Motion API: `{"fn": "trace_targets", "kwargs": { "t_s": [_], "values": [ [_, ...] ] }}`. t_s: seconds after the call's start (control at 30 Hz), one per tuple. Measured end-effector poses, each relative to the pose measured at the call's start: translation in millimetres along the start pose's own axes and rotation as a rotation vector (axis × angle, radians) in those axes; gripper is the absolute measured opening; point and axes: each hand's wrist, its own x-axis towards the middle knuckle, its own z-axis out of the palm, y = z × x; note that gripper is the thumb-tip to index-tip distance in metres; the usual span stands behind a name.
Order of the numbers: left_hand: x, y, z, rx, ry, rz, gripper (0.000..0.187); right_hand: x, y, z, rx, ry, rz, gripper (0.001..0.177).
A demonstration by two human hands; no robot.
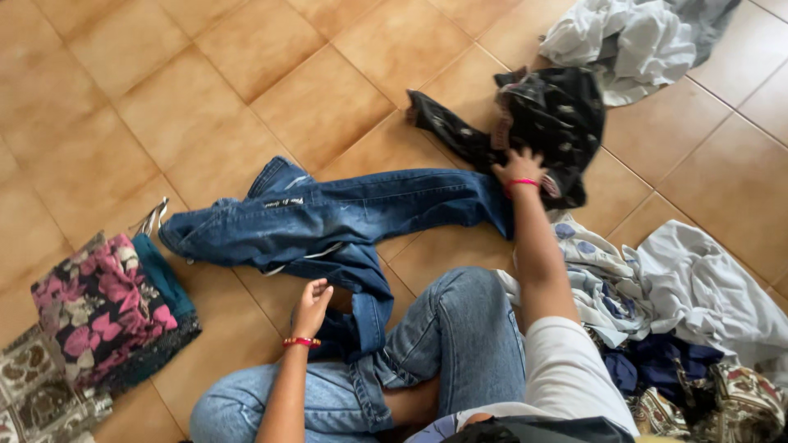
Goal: The person folds clothes on the floor, including a pair of jeans and a black patterned garment, and places them into stacks.
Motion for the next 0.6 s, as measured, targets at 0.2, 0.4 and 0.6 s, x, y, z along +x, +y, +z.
{"fn": "trace_targets", "kwargs": {
  "t_s": [0.2,0.4,0.6],
  "values": [
    [-4.8,7.0,-4.8,0.242,0.029,-0.101,0.067,-69.4,105.2,-53.7,0.009,-0.035,0.222,0.067],
    [-15.8,25.4,1.5,0.495,-0.077,-0.102,0.068,-178.7,174.3,-110.0,-0.295,-0.012,0.517,0.052],
    [-34.1,54.8,31.5,-0.152,-0.537,-0.21,0.085,-261.4,99.9,-70.6,0.165,0.496,-0.224,0.044]
  ]
}}
